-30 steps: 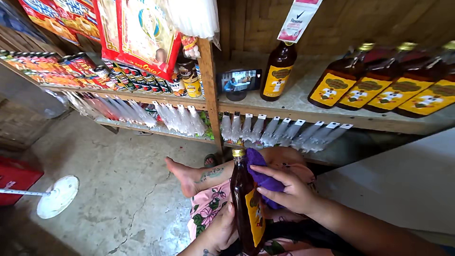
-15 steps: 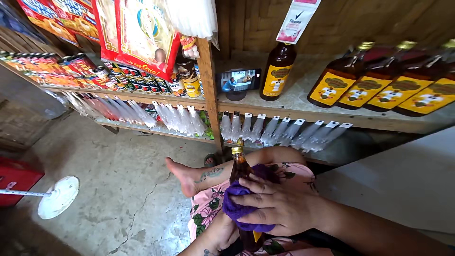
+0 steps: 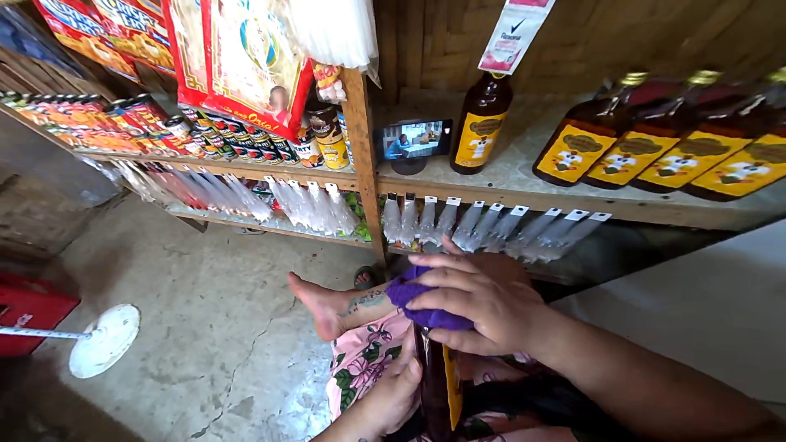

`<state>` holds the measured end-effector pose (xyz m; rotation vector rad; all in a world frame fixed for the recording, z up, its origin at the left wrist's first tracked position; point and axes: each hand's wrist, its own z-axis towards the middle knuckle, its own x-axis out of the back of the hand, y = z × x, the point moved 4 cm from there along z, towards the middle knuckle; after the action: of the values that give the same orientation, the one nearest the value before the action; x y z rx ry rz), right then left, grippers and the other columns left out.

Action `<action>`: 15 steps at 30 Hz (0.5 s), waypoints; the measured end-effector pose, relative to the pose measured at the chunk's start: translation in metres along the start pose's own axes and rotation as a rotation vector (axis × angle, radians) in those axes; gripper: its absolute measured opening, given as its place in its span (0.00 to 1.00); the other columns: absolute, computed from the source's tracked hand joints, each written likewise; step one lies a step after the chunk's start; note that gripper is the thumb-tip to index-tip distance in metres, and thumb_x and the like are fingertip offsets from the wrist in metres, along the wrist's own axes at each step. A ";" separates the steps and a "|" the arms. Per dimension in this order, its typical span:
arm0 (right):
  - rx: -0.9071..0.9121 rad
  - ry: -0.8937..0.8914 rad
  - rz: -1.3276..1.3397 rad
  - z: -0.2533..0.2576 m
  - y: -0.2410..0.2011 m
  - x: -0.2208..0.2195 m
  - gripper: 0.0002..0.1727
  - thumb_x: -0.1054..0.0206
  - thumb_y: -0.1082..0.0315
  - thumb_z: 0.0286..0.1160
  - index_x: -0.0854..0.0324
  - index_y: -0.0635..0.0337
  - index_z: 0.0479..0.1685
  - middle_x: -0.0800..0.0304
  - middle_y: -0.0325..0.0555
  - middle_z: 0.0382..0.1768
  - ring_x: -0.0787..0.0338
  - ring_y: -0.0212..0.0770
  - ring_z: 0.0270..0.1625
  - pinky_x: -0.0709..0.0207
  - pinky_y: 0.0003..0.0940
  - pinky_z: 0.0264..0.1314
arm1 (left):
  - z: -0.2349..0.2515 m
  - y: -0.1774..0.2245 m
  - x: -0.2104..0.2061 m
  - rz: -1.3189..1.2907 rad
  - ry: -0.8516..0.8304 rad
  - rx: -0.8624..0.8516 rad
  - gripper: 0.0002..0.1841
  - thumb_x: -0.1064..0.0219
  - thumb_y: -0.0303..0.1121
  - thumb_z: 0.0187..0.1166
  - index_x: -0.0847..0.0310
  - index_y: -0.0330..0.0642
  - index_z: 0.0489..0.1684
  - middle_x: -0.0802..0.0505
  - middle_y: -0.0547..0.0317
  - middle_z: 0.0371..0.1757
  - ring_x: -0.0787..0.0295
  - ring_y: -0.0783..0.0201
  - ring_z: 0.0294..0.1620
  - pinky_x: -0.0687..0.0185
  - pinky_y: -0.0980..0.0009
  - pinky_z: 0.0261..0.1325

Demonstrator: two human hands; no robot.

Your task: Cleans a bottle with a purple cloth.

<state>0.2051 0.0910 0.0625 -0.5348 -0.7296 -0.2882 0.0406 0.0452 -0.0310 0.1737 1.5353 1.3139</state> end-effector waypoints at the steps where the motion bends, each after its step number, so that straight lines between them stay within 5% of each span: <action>1: 0.005 -0.006 0.034 0.000 -0.003 -0.002 0.26 0.50 0.42 0.89 0.14 0.48 0.58 0.09 0.45 0.60 0.25 0.47 0.82 0.51 0.61 0.93 | 0.000 0.000 0.000 0.009 0.017 0.007 0.39 0.43 0.63 0.81 0.51 0.61 0.92 0.17 0.72 0.77 0.20 0.74 0.75 0.26 0.67 0.81; 7: 0.048 0.004 0.034 0.001 -0.014 -0.007 0.21 0.44 0.44 0.86 0.13 0.47 0.53 0.08 0.43 0.52 0.13 0.41 0.67 0.43 0.55 0.90 | -0.001 -0.001 0.001 0.013 0.029 0.011 0.32 0.43 0.63 0.81 0.35 0.62 0.82 0.13 0.73 0.71 0.19 0.74 0.74 0.26 0.68 0.80; 15: 0.062 -0.007 0.051 -0.003 -0.017 -0.017 0.18 0.39 0.46 0.83 0.13 0.47 0.52 0.09 0.43 0.54 0.14 0.43 0.70 0.41 0.54 0.90 | 0.000 -0.002 0.002 -0.029 0.068 0.101 0.34 0.44 0.70 0.75 0.21 0.58 0.70 0.08 0.68 0.65 0.15 0.71 0.70 0.23 0.66 0.76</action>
<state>0.1877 0.0763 0.0553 -0.4953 -0.7284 -0.2155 0.0406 0.0457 -0.0341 0.1712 1.6571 1.2312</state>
